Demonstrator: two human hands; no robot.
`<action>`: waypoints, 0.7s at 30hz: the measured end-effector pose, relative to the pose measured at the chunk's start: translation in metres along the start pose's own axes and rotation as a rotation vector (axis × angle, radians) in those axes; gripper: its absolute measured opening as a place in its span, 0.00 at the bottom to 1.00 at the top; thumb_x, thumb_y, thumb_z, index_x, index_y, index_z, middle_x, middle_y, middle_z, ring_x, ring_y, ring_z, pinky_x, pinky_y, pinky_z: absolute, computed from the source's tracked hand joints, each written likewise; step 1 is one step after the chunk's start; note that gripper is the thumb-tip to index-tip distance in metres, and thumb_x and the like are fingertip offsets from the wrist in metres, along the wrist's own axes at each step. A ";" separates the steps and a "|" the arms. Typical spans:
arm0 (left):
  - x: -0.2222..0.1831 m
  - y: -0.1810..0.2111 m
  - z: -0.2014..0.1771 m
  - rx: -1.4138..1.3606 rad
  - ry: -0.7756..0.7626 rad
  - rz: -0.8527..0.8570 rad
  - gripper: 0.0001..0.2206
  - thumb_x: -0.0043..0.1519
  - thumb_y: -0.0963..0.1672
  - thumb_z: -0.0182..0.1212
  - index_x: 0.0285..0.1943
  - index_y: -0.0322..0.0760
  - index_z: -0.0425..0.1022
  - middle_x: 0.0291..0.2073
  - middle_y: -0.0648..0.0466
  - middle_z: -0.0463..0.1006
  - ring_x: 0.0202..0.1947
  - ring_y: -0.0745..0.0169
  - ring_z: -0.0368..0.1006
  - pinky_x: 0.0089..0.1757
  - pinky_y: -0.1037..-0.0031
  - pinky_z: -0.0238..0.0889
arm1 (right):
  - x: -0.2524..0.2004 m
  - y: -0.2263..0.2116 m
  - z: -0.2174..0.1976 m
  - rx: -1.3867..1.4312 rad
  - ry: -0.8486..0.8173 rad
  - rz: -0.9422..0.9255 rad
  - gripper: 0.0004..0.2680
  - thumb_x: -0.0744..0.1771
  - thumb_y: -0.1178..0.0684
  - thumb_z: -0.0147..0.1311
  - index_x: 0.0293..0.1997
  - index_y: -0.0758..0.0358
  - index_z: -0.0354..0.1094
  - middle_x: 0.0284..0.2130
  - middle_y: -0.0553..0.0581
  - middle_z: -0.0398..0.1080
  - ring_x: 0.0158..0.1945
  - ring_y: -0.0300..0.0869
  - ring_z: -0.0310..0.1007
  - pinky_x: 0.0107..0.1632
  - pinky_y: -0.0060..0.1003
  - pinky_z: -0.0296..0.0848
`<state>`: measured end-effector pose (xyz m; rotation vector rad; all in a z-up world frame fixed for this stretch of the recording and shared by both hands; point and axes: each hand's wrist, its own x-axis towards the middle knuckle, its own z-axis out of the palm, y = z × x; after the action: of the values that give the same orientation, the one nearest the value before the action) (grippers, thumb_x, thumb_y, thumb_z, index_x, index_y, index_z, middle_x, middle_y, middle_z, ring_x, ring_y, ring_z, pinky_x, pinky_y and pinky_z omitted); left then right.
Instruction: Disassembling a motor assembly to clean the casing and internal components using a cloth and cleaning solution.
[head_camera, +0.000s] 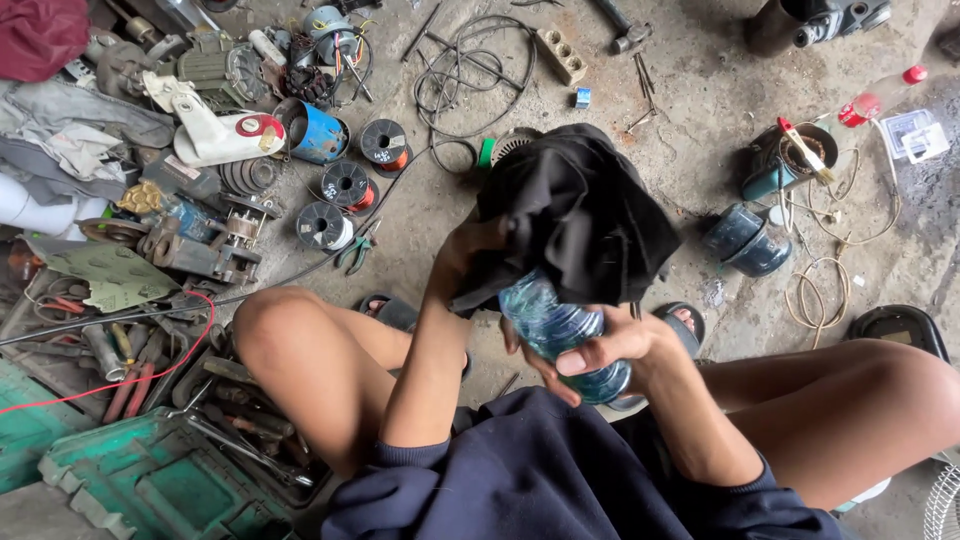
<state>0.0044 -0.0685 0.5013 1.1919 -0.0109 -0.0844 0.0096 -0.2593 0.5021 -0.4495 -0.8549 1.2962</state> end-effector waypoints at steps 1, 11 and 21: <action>0.000 -0.003 0.000 -0.019 0.021 -0.061 0.36 0.53 0.45 0.75 0.70 0.30 0.62 0.59 0.37 0.73 0.62 0.41 0.69 0.61 0.55 0.59 | -0.008 -0.004 0.001 -0.240 0.164 0.020 0.13 0.66 0.55 0.58 0.46 0.81 0.64 0.24 0.65 0.73 0.26 0.51 0.79 0.34 0.44 0.77; 0.035 -0.018 0.010 -0.080 0.306 0.195 0.29 0.59 0.53 0.72 0.63 0.33 0.73 0.53 0.38 0.78 0.55 0.48 0.77 0.56 0.57 0.70 | 0.000 -0.019 -0.012 -1.084 0.517 -0.267 0.26 0.50 0.52 0.78 0.46 0.73 0.73 0.27 0.58 0.75 0.32 0.36 0.75 0.33 0.38 0.79; 0.037 -0.079 -0.088 -0.099 0.925 -0.011 0.44 0.54 0.59 0.69 0.72 0.31 0.59 0.65 0.32 0.68 0.68 0.41 0.65 0.65 0.56 0.61 | 0.050 -0.053 -0.096 -1.585 0.501 -0.111 0.27 0.56 0.49 0.77 0.55 0.73 0.69 0.54 0.73 0.66 0.61 0.65 0.66 0.67 0.61 0.61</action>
<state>0.0414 -0.0183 0.3939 1.0411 0.8007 0.4562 0.1192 -0.2090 0.4948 -1.8204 -1.2969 0.1046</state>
